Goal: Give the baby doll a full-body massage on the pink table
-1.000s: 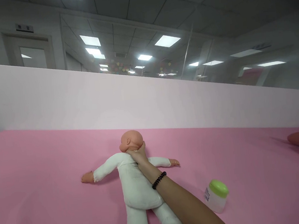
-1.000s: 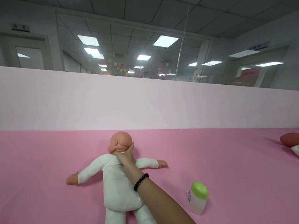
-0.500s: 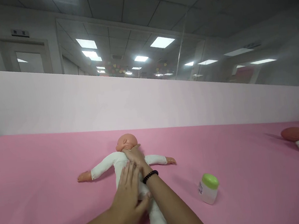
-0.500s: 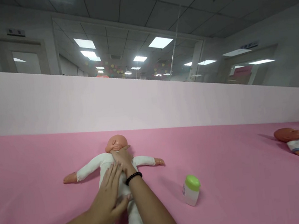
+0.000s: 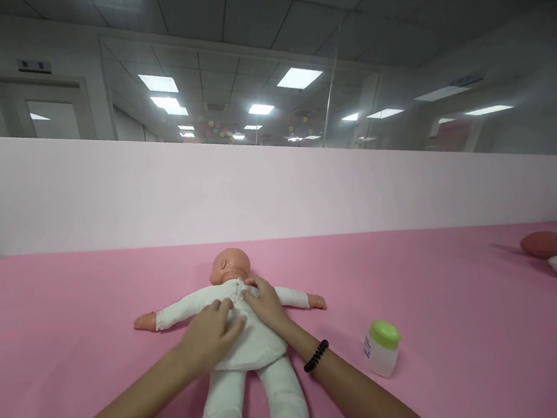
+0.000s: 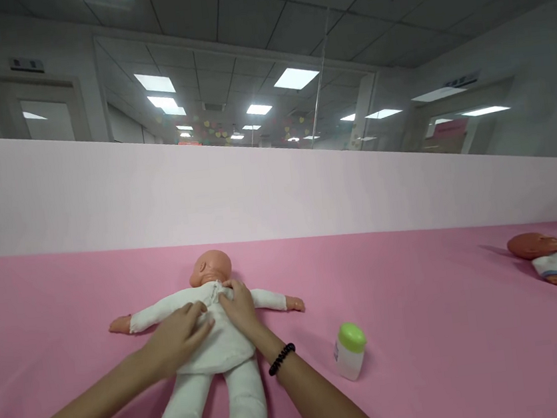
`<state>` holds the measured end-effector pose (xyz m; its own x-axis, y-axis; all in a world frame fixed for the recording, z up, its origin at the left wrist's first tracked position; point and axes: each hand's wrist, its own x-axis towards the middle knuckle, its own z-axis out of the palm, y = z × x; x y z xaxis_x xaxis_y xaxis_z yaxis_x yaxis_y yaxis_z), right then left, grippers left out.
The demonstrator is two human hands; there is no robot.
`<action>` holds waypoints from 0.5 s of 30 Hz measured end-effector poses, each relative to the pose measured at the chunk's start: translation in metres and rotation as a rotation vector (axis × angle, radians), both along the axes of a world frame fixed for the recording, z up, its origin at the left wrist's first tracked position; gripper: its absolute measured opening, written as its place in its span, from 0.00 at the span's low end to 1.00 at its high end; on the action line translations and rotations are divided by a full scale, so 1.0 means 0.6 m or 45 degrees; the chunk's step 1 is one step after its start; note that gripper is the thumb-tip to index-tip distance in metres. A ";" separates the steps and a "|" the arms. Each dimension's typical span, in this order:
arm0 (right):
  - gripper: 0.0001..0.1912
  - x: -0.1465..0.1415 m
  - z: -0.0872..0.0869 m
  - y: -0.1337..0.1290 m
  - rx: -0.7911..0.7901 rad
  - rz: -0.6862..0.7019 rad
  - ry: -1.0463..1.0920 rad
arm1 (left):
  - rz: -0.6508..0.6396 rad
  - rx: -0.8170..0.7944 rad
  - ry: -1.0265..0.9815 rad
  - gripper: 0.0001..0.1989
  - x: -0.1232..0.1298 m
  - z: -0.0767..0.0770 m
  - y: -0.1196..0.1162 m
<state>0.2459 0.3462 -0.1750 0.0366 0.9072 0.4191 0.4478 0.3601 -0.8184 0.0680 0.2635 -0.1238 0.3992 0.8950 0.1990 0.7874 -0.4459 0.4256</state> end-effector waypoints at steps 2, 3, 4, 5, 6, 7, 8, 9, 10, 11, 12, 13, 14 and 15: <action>0.07 -0.007 -0.005 -0.005 0.047 -0.063 -0.001 | 0.109 0.007 -0.100 0.16 -0.003 0.013 0.034; 0.05 -0.012 -0.006 -0.005 0.071 -0.085 -0.002 | 0.144 0.034 -0.103 0.14 -0.003 0.018 0.050; 0.03 -0.016 -0.007 -0.005 0.102 -0.095 -0.005 | 0.167 0.079 -0.065 0.12 -0.002 0.023 0.065; 0.04 -0.018 -0.007 -0.005 0.135 -0.091 -0.009 | 0.186 0.134 0.001 0.11 -0.001 0.026 0.078; 0.06 -0.019 -0.007 -0.003 0.166 -0.074 -0.016 | 0.196 0.192 0.077 0.11 0.000 0.026 0.088; 0.08 -0.018 -0.006 -0.002 0.186 -0.047 -0.027 | 0.195 0.246 0.145 0.11 0.001 0.025 0.096; 0.09 -0.016 -0.006 0.001 0.192 -0.015 -0.048 | 0.184 0.287 0.189 0.11 0.001 0.022 0.102; 0.08 -0.012 -0.006 0.003 0.187 0.017 -0.080 | 0.166 0.310 0.202 0.11 0.001 0.017 0.107; 0.07 -0.008 -0.007 0.006 0.174 0.045 -0.119 | 0.145 0.314 0.189 0.11 0.000 0.011 0.111; 0.07 -0.005 -0.007 0.009 0.160 0.067 -0.159 | 0.125 0.300 0.162 0.12 -0.001 0.005 0.115; 0.07 -0.002 -0.008 0.012 0.148 0.085 -0.198 | 0.111 0.278 0.135 0.11 -0.002 -0.002 0.119; 0.07 -0.001 -0.009 0.015 0.143 0.098 -0.230 | 0.108 0.250 0.115 0.10 -0.003 -0.007 0.122; 0.06 -0.001 -0.009 0.017 0.146 0.105 -0.255 | 0.113 0.226 0.105 0.09 -0.004 -0.010 0.125; 0.06 -0.001 -0.007 0.019 0.151 0.110 -0.272 | 0.120 0.213 0.101 0.08 -0.005 -0.011 0.127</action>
<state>0.2452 0.3574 -0.1794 -0.1400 0.8470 0.5129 0.5694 0.4927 -0.6581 0.0650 0.3400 -0.1306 0.3355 0.8864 0.3190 0.8572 -0.4277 0.2869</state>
